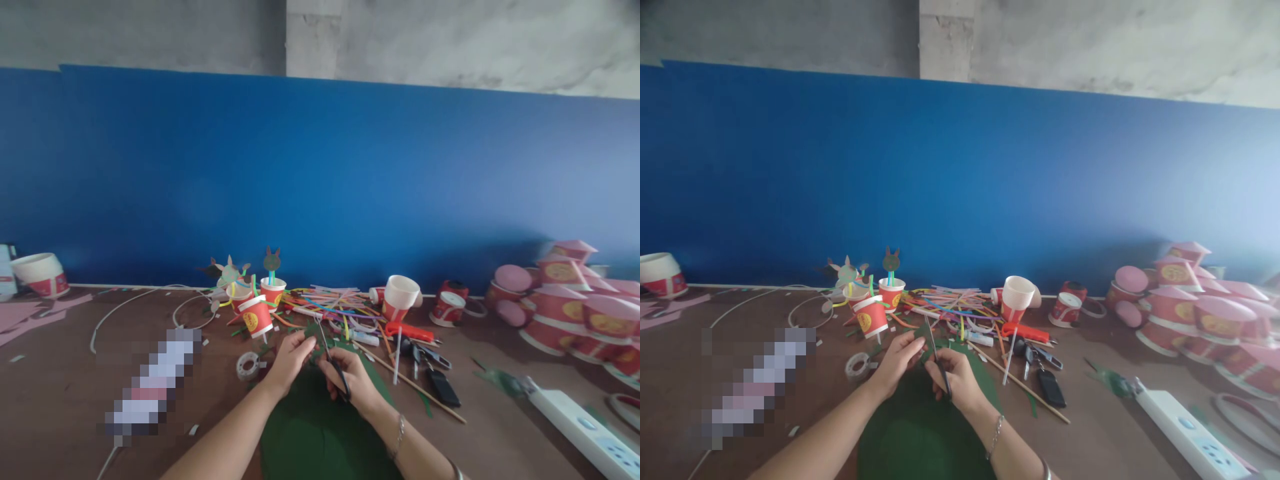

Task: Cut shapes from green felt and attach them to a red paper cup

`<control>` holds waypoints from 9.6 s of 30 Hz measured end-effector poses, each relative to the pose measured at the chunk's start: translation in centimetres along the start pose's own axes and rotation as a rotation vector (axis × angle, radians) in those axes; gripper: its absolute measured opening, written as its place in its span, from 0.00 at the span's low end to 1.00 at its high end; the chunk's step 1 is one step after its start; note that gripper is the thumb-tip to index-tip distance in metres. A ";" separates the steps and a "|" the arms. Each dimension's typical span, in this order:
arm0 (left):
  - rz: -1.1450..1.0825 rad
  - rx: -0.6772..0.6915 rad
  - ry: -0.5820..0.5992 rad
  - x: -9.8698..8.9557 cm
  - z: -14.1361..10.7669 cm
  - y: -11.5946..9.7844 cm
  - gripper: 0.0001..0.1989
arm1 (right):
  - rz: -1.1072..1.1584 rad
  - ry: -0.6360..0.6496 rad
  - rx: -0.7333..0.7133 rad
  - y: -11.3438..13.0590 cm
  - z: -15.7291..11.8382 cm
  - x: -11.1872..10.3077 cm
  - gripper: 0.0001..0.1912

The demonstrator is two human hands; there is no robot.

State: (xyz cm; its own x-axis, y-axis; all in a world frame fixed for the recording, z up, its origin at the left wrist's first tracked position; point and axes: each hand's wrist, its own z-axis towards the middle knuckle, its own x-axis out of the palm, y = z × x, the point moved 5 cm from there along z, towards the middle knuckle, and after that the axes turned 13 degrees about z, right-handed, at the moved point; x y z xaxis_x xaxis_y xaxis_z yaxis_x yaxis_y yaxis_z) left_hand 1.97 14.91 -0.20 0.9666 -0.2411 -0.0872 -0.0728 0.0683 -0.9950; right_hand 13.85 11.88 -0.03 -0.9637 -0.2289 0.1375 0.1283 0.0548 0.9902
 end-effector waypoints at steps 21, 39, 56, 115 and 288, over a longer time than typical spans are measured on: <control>0.045 0.069 -0.022 -0.1 0.2 0.2 0.14 | 0.000 0.023 0.016 -0.1 0.0 0.1 0.19; 0.066 0.042 -0.042 -0.5 0.3 0.6 0.16 | -0.010 0.008 -0.006 -0.5 0.2 -0.2 0.17; 0.088 0.081 -0.038 -0.4 0.2 0.0 0.16 | 0.002 0.031 -0.009 -0.2 0.1 0.0 0.17; 0.059 0.021 -0.054 -0.6 0.2 0.2 0.18 | -0.024 0.029 0.019 -0.4 0.1 0.0 0.18; 0.062 0.080 -0.018 -0.2 0.2 0.2 0.15 | 0.000 0.026 0.006 -0.3 0.1 -0.1 0.16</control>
State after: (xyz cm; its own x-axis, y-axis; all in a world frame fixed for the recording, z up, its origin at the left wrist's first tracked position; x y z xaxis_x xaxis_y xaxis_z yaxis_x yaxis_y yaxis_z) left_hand 1.80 15.19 -0.37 0.9652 -0.2168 -0.1465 -0.1129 0.1598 -0.9807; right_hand 13.90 12.03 -0.31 -0.9573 -0.2543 0.1378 0.1264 0.0607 0.9901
